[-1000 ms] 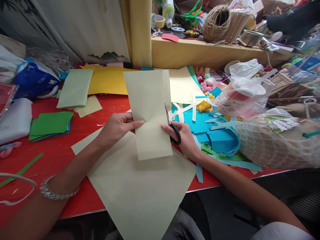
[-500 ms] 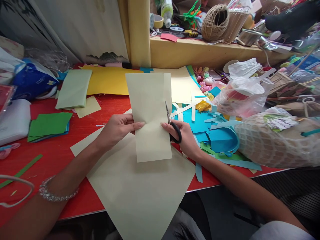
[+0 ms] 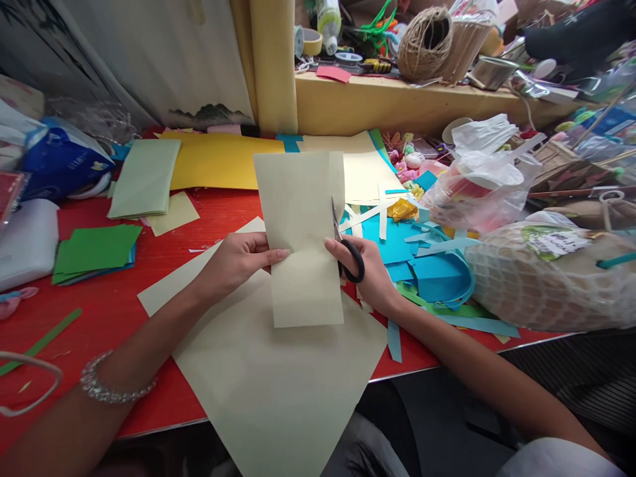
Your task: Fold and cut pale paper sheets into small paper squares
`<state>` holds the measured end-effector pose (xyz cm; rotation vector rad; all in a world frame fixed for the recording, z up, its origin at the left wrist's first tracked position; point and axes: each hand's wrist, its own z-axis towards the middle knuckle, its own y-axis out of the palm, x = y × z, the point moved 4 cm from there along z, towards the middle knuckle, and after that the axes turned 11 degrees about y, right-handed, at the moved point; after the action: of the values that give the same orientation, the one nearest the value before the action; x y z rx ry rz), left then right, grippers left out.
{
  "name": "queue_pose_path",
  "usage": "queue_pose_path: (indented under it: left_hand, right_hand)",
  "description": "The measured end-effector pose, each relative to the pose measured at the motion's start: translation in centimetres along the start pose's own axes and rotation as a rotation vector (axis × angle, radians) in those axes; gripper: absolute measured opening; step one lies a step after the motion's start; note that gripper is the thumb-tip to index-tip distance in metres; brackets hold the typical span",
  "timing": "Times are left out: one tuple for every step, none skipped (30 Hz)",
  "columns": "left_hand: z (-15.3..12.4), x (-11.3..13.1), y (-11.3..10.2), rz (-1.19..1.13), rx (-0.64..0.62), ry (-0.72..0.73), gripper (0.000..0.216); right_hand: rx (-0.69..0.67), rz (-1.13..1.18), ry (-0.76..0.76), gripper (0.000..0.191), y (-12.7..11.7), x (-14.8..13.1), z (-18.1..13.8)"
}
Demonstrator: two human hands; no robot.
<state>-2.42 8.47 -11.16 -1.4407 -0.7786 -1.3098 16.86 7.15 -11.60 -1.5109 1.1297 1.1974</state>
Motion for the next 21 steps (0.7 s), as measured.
queue_pose_path:
  left_hand:
    - [-0.01,-0.03,0.08,0.0,-0.008,0.0,0.027]
    - [-0.01,-0.03,0.12,-0.001,-0.012,0.001,0.027]
    - [-0.01,-0.03,0.14,-0.002,-0.013,0.002,0.027]
    - [-0.01,-0.02,0.15,-0.003,-0.014,0.003,0.027]
    - [-0.01,0.0,0.15,-0.002,-0.015,0.003,0.027]
    - [-0.02,0.02,0.15,0.0,-0.018,0.002,0.027]
    - [-0.02,0.04,0.16,0.006,-0.021,-0.001,0.028]
    - [-0.03,0.05,0.17,0.013,-0.024,-0.003,0.028]
    - [-0.04,0.07,0.18,0.022,-0.023,-0.005,0.028]
    - [-0.05,0.08,0.18,0.029,-0.021,-0.005,0.028]
    - [-0.06,0.1,0.18,0.032,-0.016,-0.003,0.028]
    - [-0.07,0.12,0.19,0.033,-0.012,-0.001,0.028]
    - [-0.08,0.13,0.2,0.032,-0.011,0.0,0.028]
    - [-0.1,0.13,0.23,0.03,-0.014,-0.001,0.028]
    - [-0.11,0.13,0.28,0.027,-0.02,-0.004,0.028]
    - [-0.13,0.12,0.33,0.022,-0.027,-0.007,0.028]
    - [-0.16,0.13,0.37,0.018,-0.033,-0.01,0.027]
    - [-0.18,0.14,0.4,0.015,-0.036,-0.012,0.026]
    - [-0.21,0.15,0.41,0.014,-0.035,-0.013,0.026]
    - [-0.23,0.17,0.42,0.016,-0.03,-0.015,0.026]
    - [-0.26,0.19,0.43,0.022,-0.025,-0.017,0.026]
  right_hand:
    - [0.001,0.001,0.003,0.046,-0.02,0.02,0.01]
    - [-0.004,0.002,0.009,0.045,-0.03,0.05,0.03]
    - [-0.011,0.003,0.014,0.045,-0.02,0.08,0.06]
    - [-0.016,0.003,0.015,0.045,-0.02,0.1,0.09]
    - [-0.014,0.003,0.012,0.045,-0.04,0.09,0.12]
    - [-0.008,0.002,0.007,0.046,-0.07,0.07,0.15]
    - [0.003,0.0,0.001,0.047,-0.12,0.03,0.18]
    - [0.016,-0.003,-0.006,0.047,-0.16,-0.01,0.2]
    - [0.028,-0.008,-0.013,0.048,-0.19,-0.07,0.22]
    - [0.035,-0.012,-0.019,0.048,-0.2,-0.12,0.23]
    - [0.037,-0.013,-0.023,0.048,-0.21,-0.16,0.25]
    - [0.037,-0.013,-0.025,0.048,-0.22,-0.2,0.28]
    - [0.036,-0.011,-0.024,0.048,-0.24,-0.22,0.3]
    - [0.036,-0.01,-0.022,0.048,-0.29,-0.23,0.34]
    - [0.036,-0.011,-0.022,0.048,-0.34,-0.24,0.37]
    - [0.036,-0.013,-0.023,0.049,-0.4,-0.27,0.39]
    - [0.038,-0.014,-0.029,0.049,-0.45,-0.31,0.41]
    - [0.037,-0.012,-0.036,0.049,-0.49,-0.35,0.41]
    - [0.036,-0.008,-0.043,0.049,-0.52,-0.41,0.41]
    - [0.034,-0.003,-0.047,0.049,-0.53,-0.45,0.41]
    - [0.034,0.0,-0.046,0.049,-0.54,-0.48,0.42]
